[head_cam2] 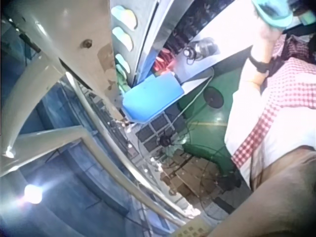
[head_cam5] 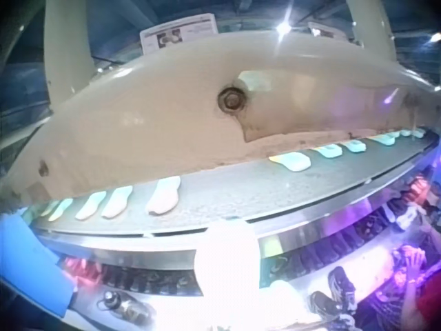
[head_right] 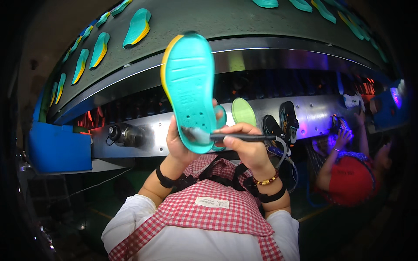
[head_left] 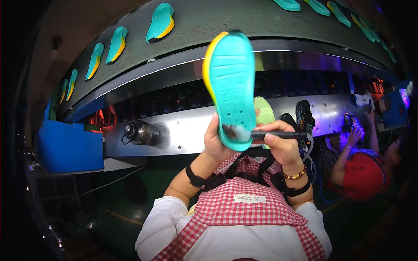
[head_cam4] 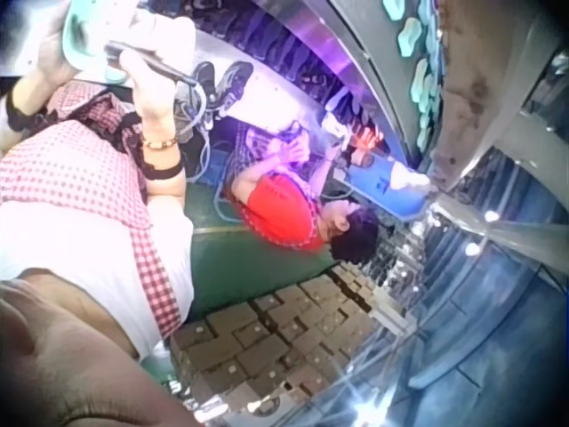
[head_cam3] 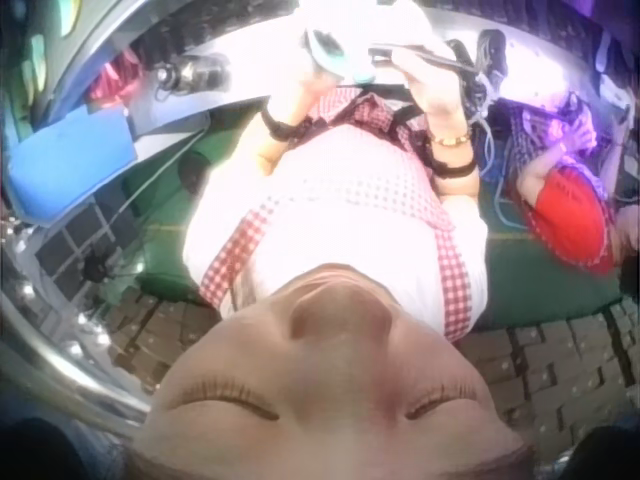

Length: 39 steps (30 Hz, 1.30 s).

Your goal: Applying glue or a coating to shoe soles using a brush on a manufacturing line.

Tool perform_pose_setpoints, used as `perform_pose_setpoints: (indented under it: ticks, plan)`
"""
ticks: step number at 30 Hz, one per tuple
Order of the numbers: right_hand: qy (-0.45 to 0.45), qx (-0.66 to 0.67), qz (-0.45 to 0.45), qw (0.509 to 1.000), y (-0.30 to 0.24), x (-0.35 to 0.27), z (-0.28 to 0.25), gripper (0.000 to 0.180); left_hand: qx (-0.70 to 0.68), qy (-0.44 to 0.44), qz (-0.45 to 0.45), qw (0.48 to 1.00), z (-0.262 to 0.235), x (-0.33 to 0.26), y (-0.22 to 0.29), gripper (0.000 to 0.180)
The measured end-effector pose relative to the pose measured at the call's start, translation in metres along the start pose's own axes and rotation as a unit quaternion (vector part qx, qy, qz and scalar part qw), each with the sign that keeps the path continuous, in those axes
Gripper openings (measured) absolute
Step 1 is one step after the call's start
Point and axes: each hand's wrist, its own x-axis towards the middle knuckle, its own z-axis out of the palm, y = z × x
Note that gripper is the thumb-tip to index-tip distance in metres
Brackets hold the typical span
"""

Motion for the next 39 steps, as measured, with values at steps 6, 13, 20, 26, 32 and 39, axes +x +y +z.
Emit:
perform_pose_setpoints:
  ticks: [6, 13, 20, 26, 32, 39]
  plan:
    - [-0.256, -0.425, -0.030, 0.868, -0.044, -0.004, 0.009, 0.021, 0.093, -0.053, -0.098, 0.989, -0.030, 0.003, 0.023, 0.055]
    - [-0.318, -0.497, -0.080, 0.803, -0.044, 0.002, 0.014, 0.022, 0.097, -0.016, -0.255, 0.962, -0.021, 0.011, 0.041, 0.047]
    - [-0.364, -0.541, -0.092, 0.752, -0.057, 0.009, 0.012, 0.022, 0.232, -0.019, -0.346, 0.909, -0.004, 0.014, 0.049, 0.048]
    - [-0.271, -0.562, -0.149, 0.767, -0.063, 0.011, 0.007, 0.020, 0.169, 0.056, -0.350, 0.920, -0.017, 0.009, 0.064, 0.054]
    - [-0.267, -0.527, -0.116, 0.799, -0.065, -0.001, 0.000, 0.022, 0.190, 0.014, -0.305, 0.933, -0.028, 0.004, 0.080, 0.056]
    - [-0.248, -0.582, -0.165, 0.757, -0.056, -0.009, 0.007, 0.021, 0.273, 0.026, -0.240, 0.931, -0.008, 0.004, 0.088, 0.063]
